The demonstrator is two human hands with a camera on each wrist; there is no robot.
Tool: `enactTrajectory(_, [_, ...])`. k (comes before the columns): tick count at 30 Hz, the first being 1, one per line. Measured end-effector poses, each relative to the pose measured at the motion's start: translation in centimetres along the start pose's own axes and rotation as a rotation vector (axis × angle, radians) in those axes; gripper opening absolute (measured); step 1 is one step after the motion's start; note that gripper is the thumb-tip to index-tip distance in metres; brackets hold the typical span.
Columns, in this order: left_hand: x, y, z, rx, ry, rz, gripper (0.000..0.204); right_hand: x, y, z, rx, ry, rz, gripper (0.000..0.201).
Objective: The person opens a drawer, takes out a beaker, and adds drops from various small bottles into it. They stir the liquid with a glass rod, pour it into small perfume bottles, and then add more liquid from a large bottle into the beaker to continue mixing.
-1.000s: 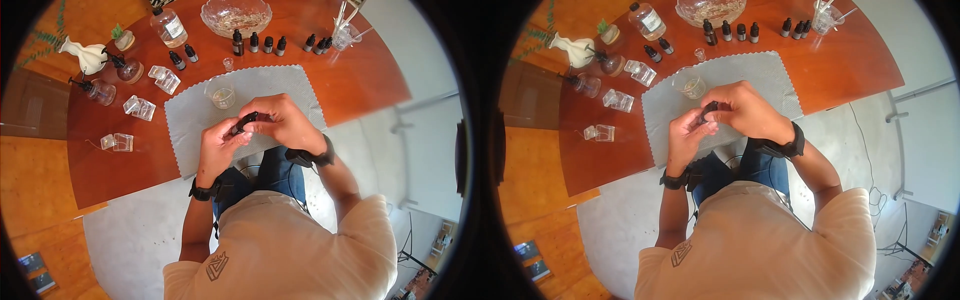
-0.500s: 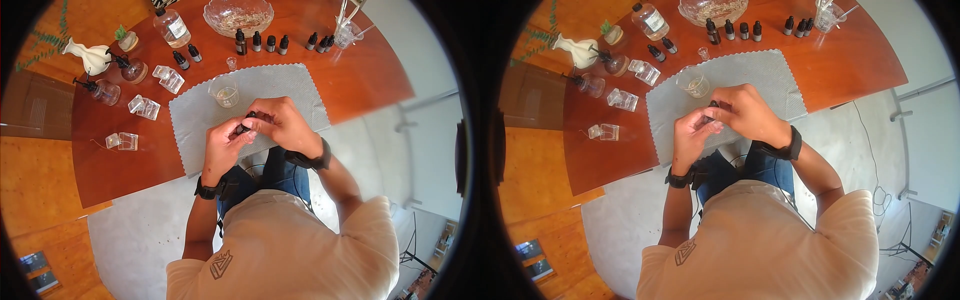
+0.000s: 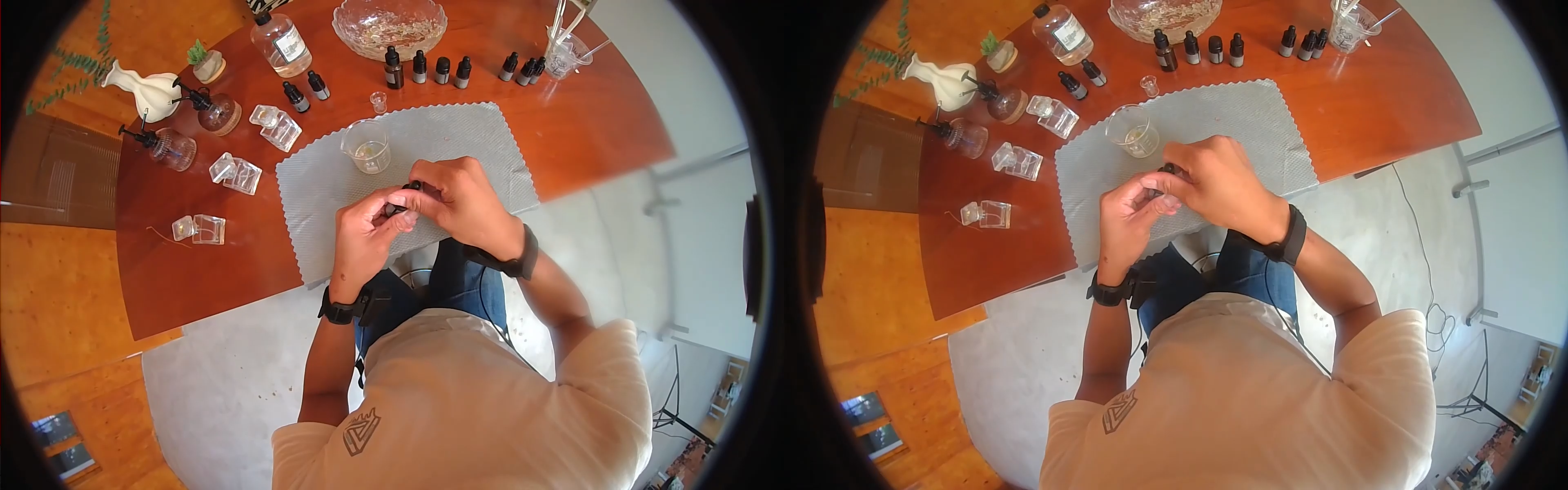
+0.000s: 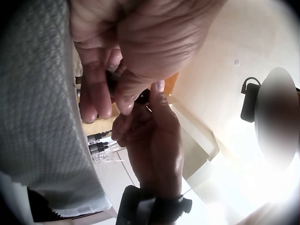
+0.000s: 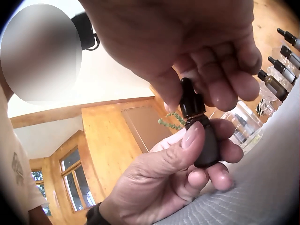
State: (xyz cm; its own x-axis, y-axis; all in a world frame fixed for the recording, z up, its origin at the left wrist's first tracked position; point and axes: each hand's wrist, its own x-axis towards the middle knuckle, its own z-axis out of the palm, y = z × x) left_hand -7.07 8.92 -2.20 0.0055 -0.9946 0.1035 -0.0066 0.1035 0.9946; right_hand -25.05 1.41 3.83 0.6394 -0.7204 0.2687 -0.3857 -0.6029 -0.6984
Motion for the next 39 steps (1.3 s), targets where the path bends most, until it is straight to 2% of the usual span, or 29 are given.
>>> enactTrajectory(3, [-0.1,0.0,0.2,-0.047,0.04,-0.004,0.029,0.2,-0.6,-0.5,0.114,0.037,0.009,0.026])
enactTrajectory(6, [-0.2,-0.1,0.2,-0.043,0.062,-0.01,0.028,0.7,0.4,0.9,0.275,0.154,-0.242,0.034])
enactTrajectory(9, [-0.2,0.2,0.1,-0.004,0.029,-0.001,0.029,0.3,-0.5,-0.3,-0.064,-0.018,-0.064,0.03])
enactTrajectory(12, [0.0,0.0,0.2,-0.053,0.024,0.013,0.031,0.2,-0.1,-0.6,-0.202,-0.058,-0.011,0.024])
enactTrajectory(15, [-0.3,0.1,0.2,-0.05,0.069,-0.012,0.031,0.4,-0.3,-0.8,0.202,0.037,-0.117,0.023])
enactTrajectory(18, [-0.2,0.3,0.1,0.004,0.039,-0.012,0.033,0.1,0.4,-0.3,0.029,-0.025,-0.17,0.025])
enactTrajectory(21, [-0.1,0.1,0.4,-0.037,0.047,0.014,0.033,0.2,0.1,-1.1,-0.272,-0.144,-0.021,0.028])
enactTrajectory(24, [-0.2,0.4,0.2,0.001,0.045,-0.012,0.032,0.4,-0.8,-1.9,0.062,-0.022,-0.078,0.026])
enactTrajectory(27, [-0.3,0.9,0.0,0.04,0.02,-0.035,0.03,0.5,0.4,-0.7,0.074,-0.007,-0.274,0.027])
enactTrajectory(30, [-0.2,0.0,0.3,-0.005,0.031,0.016,0.032,0.1,-0.3,-1.3,-0.252,-0.144,-0.052,0.026])
enactTrajectory(33, [-0.1,-0.2,0.1,-0.006,0.03,0.038,0.033,0.2,-1.3,-2.0,0.005,-0.117,0.068,0.023])
enactTrajectory(36, [-0.3,0.1,0.1,0.05,0.047,0.06,0.033,0.4,-0.9,-1.3,0.103,-0.076,-0.251,0.02])
enactTrajectory(39, [-0.3,0.8,0.2,0.087,0.039,0.06,0.033,0.3,-1.3,-0.4,0.056,-0.036,-0.2,0.015])
